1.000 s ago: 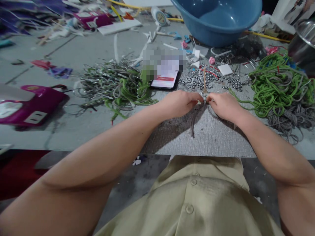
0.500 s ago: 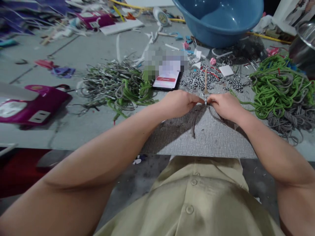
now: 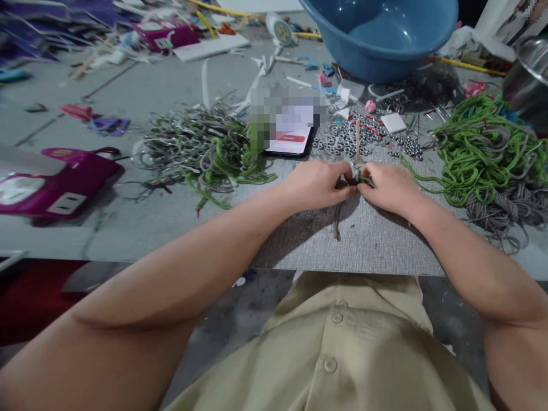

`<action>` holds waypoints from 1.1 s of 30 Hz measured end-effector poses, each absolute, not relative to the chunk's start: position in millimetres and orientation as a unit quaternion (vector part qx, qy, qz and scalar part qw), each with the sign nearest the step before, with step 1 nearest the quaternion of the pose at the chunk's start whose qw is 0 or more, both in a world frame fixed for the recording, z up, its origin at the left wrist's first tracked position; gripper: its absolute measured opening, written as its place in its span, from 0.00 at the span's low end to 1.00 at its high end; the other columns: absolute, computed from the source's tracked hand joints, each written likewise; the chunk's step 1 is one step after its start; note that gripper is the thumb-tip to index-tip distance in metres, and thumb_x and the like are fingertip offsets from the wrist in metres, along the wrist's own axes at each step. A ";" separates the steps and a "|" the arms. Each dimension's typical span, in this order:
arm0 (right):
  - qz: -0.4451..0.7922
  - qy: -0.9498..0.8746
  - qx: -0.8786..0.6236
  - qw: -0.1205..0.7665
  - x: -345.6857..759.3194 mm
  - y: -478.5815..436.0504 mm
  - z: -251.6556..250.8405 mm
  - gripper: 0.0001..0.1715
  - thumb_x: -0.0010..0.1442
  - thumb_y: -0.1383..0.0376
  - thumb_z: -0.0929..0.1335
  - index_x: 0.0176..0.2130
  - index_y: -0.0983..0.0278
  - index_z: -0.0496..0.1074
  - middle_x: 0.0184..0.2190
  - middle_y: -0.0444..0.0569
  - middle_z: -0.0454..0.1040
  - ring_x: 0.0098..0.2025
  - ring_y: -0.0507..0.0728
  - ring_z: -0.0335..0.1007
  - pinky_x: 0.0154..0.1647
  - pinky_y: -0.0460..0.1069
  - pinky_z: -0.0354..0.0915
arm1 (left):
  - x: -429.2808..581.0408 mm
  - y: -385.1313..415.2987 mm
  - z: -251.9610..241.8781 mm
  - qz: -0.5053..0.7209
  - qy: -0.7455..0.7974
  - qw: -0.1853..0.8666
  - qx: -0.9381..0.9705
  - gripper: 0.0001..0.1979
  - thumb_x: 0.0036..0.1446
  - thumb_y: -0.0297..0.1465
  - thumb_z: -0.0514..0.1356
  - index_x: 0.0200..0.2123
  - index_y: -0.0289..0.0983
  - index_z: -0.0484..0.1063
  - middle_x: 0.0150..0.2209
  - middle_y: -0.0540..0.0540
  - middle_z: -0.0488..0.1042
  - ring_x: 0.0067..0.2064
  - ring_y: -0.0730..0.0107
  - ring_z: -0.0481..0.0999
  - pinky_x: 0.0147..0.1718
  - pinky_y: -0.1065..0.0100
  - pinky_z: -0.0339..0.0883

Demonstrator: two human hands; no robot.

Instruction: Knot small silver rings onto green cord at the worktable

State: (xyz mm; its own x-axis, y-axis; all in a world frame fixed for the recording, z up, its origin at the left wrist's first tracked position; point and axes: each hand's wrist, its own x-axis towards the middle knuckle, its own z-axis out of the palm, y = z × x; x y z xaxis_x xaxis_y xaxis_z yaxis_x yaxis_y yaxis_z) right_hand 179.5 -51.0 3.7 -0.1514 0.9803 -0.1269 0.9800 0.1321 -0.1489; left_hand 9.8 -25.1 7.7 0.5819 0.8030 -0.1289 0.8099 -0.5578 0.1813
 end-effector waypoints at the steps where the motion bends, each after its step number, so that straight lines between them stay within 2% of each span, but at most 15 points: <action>1: 0.096 -0.751 -0.653 0.000 179.4 -50.9 3.2 0.17 0.62 0.59 0.66 0.48 0.61 0.75 0.37 0.52 0.81 0.38 0.61 0.74 0.31 0.51 0.55 | 10.5 -25.4 6.6 -0.017 0.457 0.110 0.883 0.22 0.63 0.41 0.52 0.52 0.36 0.74 0.41 0.39 0.81 0.46 0.52 0.81 0.42 0.60 0.69; 5: 0.097 -0.756 -0.648 0.003 180.2 -49.6 0.5 0.14 0.64 0.60 0.64 0.45 0.61 0.76 0.37 0.53 0.80 0.38 0.60 0.73 0.31 0.51 0.54 | 12.6 -25.8 5.5 -0.031 0.472 0.103 0.875 0.20 0.63 0.39 0.52 0.52 0.36 0.74 0.41 0.38 0.81 0.47 0.51 0.81 0.41 0.61 0.69; 13: 0.104 -0.763 -0.638 -0.026 179.8 -48.4 2.9 0.14 0.63 0.63 0.63 0.41 0.63 0.76 0.36 0.53 0.79 0.36 0.59 0.71 0.29 0.50 0.49 | 14.1 -26.0 7.6 -0.048 0.465 0.097 0.879 0.18 0.67 0.34 0.49 0.51 0.36 0.75 0.44 0.38 0.81 0.48 0.53 0.80 0.41 0.62 0.68; 17: 0.108 -0.770 -0.628 -0.036 181.2 -48.4 4.6 0.13 0.61 0.63 0.62 0.36 0.62 0.75 0.31 0.51 0.77 0.32 0.57 0.68 0.29 0.50 0.49 | 13.3 -26.1 12.4 -0.073 0.449 0.096 0.885 0.19 0.67 0.33 0.49 0.51 0.35 0.75 0.44 0.38 0.81 0.47 0.56 0.80 0.41 0.63 0.68; 21: 0.125 -0.781 -0.610 -0.053 181.3 -48.4 8.2 0.10 0.59 0.65 0.62 0.32 0.62 0.73 0.27 0.49 0.73 0.29 0.55 0.62 0.28 0.50 0.48 | 12.5 -25.4 17.2 -0.092 0.418 0.098 0.899 0.19 0.66 0.31 0.48 0.51 0.33 0.75 0.43 0.34 0.81 0.46 0.53 0.80 0.39 0.61 0.67; 25: 0.128 -0.788 -0.600 -0.056 180.9 -48.7 9.9 0.09 0.59 0.65 0.63 0.29 0.61 0.71 0.25 0.47 0.71 0.28 0.54 0.60 0.28 0.50 0.47 | 11.6 -22.6 16.5 -0.104 0.410 0.098 0.901 0.19 0.66 0.31 0.49 0.52 0.34 0.75 0.41 0.36 0.81 0.46 0.53 0.80 0.38 0.62 0.65; 28: 0.125 -0.787 -0.603 -0.047 181.5 -49.3 8.2 0.09 0.61 0.64 0.63 0.32 0.62 0.72 0.27 0.48 0.74 0.30 0.55 0.64 0.28 0.50 0.47 | 10.4 -21.8 14.8 -0.092 0.412 0.107 0.900 0.19 0.66 0.32 0.49 0.52 0.36 0.75 0.40 0.38 0.81 0.45 0.55 0.80 0.38 0.63 0.65; 33: 0.121 -0.769 -0.628 0.001 184.0 -48.9 3.9 0.19 0.69 0.57 0.60 0.45 0.63 0.75 0.38 0.54 0.80 0.38 0.60 0.73 0.30 0.50 0.52 | 9.1 -23.1 14.4 -0.062 0.450 0.104 0.885 0.20 0.69 0.35 0.47 0.53 0.36 0.73 0.44 0.38 0.81 0.46 0.57 0.80 0.40 0.64 0.67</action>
